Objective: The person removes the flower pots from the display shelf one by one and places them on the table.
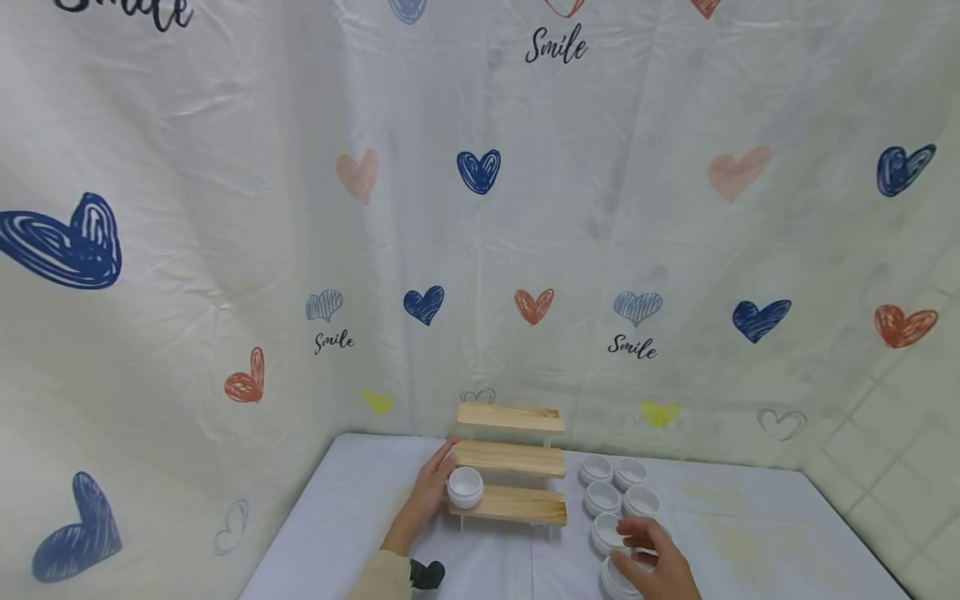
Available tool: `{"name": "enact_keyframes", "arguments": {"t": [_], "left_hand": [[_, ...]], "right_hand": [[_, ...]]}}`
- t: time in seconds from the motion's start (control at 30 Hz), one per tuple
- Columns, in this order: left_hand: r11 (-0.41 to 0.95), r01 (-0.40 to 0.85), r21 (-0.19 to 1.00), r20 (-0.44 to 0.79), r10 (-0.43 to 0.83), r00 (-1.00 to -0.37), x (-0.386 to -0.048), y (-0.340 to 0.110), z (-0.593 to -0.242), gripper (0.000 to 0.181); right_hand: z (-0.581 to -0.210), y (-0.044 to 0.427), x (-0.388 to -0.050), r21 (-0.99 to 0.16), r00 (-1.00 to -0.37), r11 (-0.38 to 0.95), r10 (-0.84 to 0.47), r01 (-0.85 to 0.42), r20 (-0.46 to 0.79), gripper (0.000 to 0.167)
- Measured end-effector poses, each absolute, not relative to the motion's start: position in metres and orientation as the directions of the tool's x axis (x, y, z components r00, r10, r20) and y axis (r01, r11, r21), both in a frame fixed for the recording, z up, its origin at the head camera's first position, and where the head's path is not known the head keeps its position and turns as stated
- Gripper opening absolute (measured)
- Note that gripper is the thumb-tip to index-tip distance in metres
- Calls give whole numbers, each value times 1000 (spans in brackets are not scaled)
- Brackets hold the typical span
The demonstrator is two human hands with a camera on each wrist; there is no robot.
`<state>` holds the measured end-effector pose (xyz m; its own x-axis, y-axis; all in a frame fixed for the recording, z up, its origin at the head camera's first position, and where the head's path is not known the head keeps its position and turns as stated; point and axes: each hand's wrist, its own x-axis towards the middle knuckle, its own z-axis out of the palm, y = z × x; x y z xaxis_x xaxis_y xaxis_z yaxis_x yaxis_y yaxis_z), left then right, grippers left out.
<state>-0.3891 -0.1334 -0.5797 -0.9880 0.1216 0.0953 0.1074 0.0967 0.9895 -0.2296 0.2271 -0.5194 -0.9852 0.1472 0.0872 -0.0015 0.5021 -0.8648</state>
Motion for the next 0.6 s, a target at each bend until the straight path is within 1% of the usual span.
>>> {"name": "enact_keyframes", "arguments": {"t": [0.23, 0.43, 0.6], "left_hand": [[102, 101, 990, 89, 120, -989, -390, -133, -580, 67], [106, 96, 990, 84, 116, -990, -389, -132, -579, 67], [103, 100, 990, 88, 115, -989, -389, -133, -580, 66]], "right_hand": [[-515, 194, -236, -902, -981, 418, 105, -104, 161, 36], [-514, 165, -241, -911, -963, 332, 26, -245, 269, 31], [-509, 142, -247, -927, -964, 272, -12, -259, 266, 30]]}}
